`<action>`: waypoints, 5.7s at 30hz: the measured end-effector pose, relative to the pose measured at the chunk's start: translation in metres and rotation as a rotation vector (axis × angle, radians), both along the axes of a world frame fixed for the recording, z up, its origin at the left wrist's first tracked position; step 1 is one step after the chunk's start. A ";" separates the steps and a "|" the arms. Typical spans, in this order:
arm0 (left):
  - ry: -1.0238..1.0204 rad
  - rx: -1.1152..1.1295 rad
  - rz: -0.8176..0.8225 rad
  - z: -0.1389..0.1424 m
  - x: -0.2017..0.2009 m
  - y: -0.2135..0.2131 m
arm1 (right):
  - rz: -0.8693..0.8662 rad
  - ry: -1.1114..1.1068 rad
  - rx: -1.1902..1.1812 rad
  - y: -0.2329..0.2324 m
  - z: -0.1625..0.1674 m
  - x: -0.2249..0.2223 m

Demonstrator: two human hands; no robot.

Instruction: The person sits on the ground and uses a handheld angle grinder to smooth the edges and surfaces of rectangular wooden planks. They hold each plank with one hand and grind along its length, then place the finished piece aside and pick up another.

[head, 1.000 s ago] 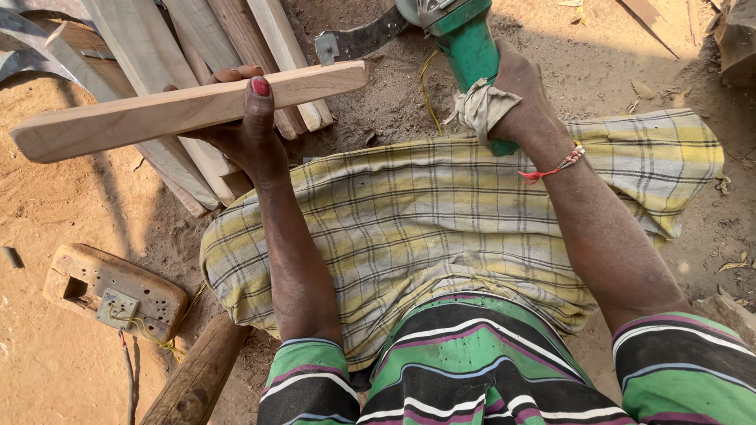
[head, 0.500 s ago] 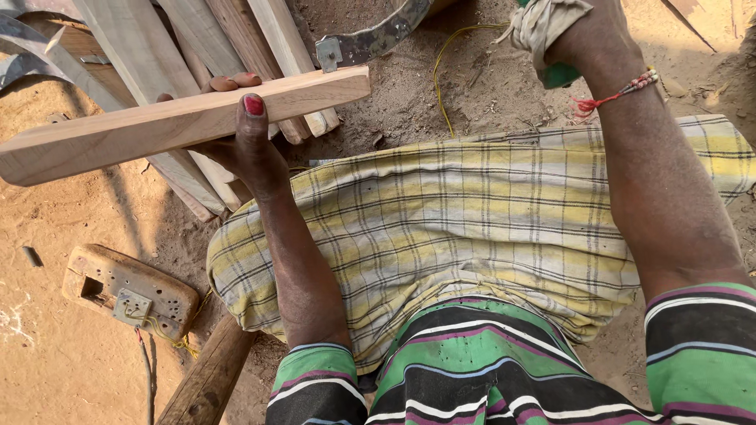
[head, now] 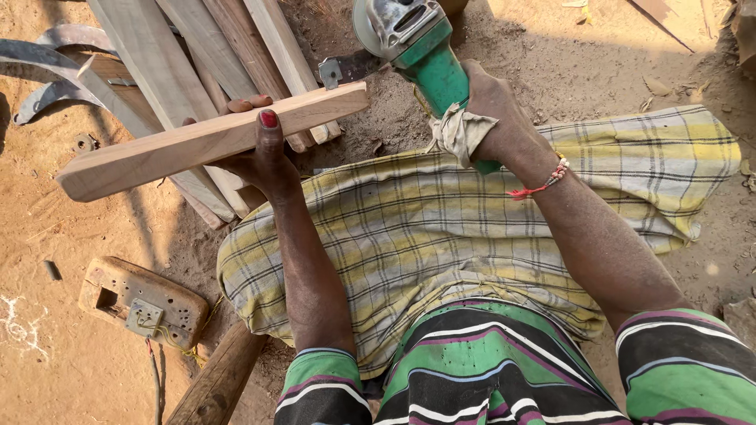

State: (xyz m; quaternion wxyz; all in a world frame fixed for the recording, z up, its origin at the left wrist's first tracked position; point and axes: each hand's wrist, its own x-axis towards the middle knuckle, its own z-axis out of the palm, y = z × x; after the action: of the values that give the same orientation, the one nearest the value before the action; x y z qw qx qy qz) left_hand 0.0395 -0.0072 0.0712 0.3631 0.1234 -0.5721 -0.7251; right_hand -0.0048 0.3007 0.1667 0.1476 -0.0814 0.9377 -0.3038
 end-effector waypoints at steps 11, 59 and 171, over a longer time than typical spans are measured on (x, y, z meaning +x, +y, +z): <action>0.010 0.071 -0.063 0.005 0.004 -0.003 | -0.009 0.091 0.283 0.063 -0.039 -0.077; -0.453 0.394 0.122 -0.003 -0.025 -0.024 | 0.415 0.045 0.841 0.106 -0.050 -0.130; 0.164 -0.176 -0.111 0.001 -0.004 0.017 | -0.020 -0.098 0.319 0.078 0.003 -0.050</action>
State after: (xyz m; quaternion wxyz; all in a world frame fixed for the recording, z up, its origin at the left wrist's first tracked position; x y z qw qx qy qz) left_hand 0.0357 0.0099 0.0725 0.3775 -0.0002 -0.6077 -0.6987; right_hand -0.0553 0.3783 0.1694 0.2008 -0.0326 0.9665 -0.1564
